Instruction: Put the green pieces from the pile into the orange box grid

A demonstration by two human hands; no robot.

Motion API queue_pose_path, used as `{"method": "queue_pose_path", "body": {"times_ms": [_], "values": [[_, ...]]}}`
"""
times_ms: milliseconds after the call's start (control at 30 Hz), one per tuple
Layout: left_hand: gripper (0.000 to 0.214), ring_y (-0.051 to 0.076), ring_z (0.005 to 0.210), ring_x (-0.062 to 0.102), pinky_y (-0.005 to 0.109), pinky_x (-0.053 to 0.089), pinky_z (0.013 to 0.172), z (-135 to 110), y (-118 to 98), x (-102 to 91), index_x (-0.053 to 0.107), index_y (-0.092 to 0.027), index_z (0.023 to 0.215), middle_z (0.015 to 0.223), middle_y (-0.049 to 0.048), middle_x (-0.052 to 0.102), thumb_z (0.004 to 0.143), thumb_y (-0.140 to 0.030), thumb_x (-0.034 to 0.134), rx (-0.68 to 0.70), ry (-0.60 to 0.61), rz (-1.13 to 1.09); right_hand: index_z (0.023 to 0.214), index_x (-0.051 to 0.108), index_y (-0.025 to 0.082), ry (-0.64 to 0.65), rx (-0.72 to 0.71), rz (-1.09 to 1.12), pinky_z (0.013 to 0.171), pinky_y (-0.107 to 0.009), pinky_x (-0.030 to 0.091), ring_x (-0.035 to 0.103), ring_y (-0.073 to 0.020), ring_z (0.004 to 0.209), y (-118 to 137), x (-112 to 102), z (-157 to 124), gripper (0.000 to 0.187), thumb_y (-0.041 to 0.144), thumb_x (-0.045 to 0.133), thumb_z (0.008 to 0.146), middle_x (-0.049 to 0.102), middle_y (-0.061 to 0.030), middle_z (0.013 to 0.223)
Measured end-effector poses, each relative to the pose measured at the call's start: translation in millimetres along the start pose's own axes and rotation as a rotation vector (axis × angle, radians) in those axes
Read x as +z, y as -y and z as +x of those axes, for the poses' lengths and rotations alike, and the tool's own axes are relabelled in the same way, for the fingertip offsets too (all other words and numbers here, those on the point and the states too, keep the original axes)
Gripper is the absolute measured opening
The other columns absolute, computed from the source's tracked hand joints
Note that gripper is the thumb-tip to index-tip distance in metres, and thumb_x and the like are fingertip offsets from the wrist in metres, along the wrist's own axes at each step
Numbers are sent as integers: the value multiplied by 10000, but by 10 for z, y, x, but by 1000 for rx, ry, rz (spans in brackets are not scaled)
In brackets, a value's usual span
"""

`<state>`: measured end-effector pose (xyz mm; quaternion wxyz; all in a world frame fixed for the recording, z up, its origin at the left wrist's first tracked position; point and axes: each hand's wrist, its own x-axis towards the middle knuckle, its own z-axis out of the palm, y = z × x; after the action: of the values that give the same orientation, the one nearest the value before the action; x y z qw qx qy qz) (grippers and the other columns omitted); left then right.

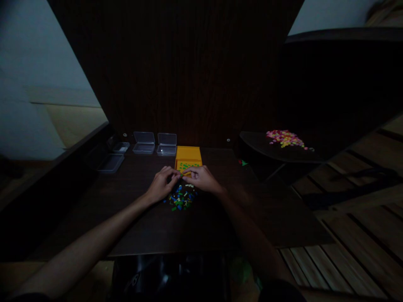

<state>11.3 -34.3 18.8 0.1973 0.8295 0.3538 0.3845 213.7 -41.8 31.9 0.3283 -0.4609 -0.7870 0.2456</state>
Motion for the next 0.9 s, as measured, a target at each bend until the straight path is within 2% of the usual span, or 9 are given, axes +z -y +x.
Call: {"method": "queue_pose_path", "body": {"times_ms": [233,400,533,633,733,900], "values": [[136,167,741,515,287,423,705,9,-18,-16,636,-169,841,717,6,539,913,-232,539,5,-18,-25,870,732,140,-88,-16,16,450,-220,283,376,-85,447,-34,79,2,287,400,621,828,482,42,492],[155,170,756,524,286,426,705,8,-24,-10,637,-173,837,724,11,548,917,-250,528,-7,-7,-42,827,729,142,-55,-28,37,448,-221,290,365,-84,440,-19,91,-3,292,412,618,821,477,43,484],[160,174,764,528,299,432,723,19,-5,-29,654,-173,880,740,17,562,913,-244,514,-17,27,-29,806,724,140,-59,28,11,457,-222,296,373,-89,452,-7,48,1,277,396,617,808,482,36,493],[159,173,766,529,313,435,746,33,16,-59,672,-176,901,747,18,575,894,-219,519,-10,90,3,832,732,135,-131,77,-31,491,-224,316,408,-99,486,-66,-41,6,267,371,612,797,503,26,513],[126,174,780,528,322,438,768,35,21,-81,686,-186,839,747,18,586,851,-203,561,35,189,26,832,729,127,-199,139,-62,506,-221,313,430,-106,515,-195,-137,8,269,366,619,777,516,22,532],[105,188,846,532,325,448,807,17,-1,-96,703,-186,825,812,38,606,802,-191,601,91,329,23,806,738,127,-169,235,-92,511,-219,295,408,-99,518,-386,-208,8,252,347,632,743,492,34,539]]}}
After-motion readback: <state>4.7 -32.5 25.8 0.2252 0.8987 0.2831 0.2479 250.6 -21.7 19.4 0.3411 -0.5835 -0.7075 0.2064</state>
